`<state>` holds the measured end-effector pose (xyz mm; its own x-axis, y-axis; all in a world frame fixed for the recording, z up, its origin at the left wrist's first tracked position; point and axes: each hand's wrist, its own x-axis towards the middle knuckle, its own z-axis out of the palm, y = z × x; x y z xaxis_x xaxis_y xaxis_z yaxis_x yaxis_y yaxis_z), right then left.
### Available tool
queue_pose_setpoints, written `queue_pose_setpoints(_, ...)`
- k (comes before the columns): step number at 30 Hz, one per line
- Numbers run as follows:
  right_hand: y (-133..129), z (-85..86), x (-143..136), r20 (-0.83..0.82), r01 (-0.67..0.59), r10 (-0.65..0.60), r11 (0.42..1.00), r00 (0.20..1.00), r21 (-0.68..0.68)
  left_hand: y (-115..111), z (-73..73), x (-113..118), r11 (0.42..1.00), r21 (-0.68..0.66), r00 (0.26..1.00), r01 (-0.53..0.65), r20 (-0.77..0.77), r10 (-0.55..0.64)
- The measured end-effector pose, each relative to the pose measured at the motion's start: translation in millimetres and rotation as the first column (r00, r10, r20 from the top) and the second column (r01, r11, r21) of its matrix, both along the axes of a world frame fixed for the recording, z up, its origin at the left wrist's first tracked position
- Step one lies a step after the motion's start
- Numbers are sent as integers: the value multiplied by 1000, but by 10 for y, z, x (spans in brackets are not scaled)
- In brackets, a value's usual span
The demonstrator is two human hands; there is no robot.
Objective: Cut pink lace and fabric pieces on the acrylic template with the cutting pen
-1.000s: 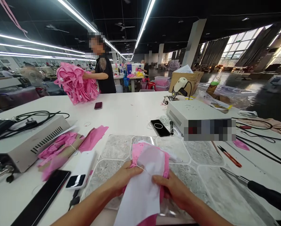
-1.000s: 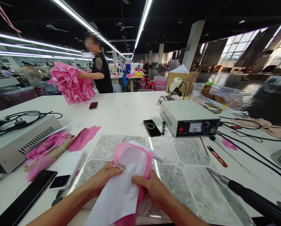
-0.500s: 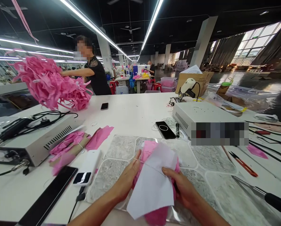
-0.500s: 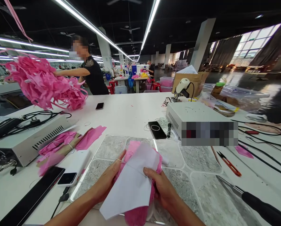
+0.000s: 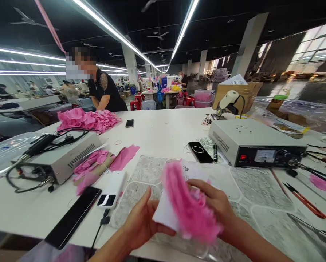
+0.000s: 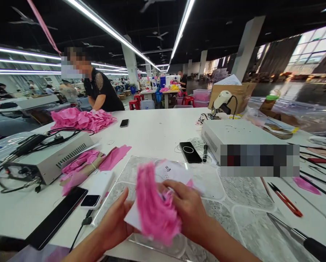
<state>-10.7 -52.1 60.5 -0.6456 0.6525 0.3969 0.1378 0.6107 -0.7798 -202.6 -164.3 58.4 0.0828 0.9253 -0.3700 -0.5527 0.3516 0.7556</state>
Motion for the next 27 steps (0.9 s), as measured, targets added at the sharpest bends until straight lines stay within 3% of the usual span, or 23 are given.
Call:
queue_pose_setpoints(1,5,-9,-27,30,-98,94,983,995,156,4,-38,32,1000,-16,996,9,84,-8)
queue_pose_setpoints(2,12,-32,-55,70,-186,173,926,982,329,13,-79,48,1000,-26,990,2,139,2)
queue_pose_setpoints(4,34,-104,-98,160,-291,247,700,956,653,23,-161,29,999,-46,982,-22,189,30)
queue_pose_setpoints(5,48,-142,-109,176,-293,246,602,953,743,16,-198,1,998,-56,980,-29,196,39)
queue_pose_setpoints(7,72,-200,-107,154,-259,235,534,960,805,-17,-258,-65,998,-57,978,-35,202,46)
queue_pose_setpoints(12,42,-214,-49,138,-268,297,459,945,847,-72,-325,-150,995,-5,967,95,240,-91)
queue_pose_setpoints(16,-6,-274,-13,147,-292,334,439,931,850,-58,-318,-127,986,-1,963,168,214,-164)
queue_pose_setpoints(24,33,-545,65,142,-306,355,461,924,833,-212,-188,-106,998,66,993,19,113,-26)
queue_pose_setpoints(27,-54,-629,31,120,-334,404,515,907,789,-310,-196,-74,999,36,993,-40,112,36)
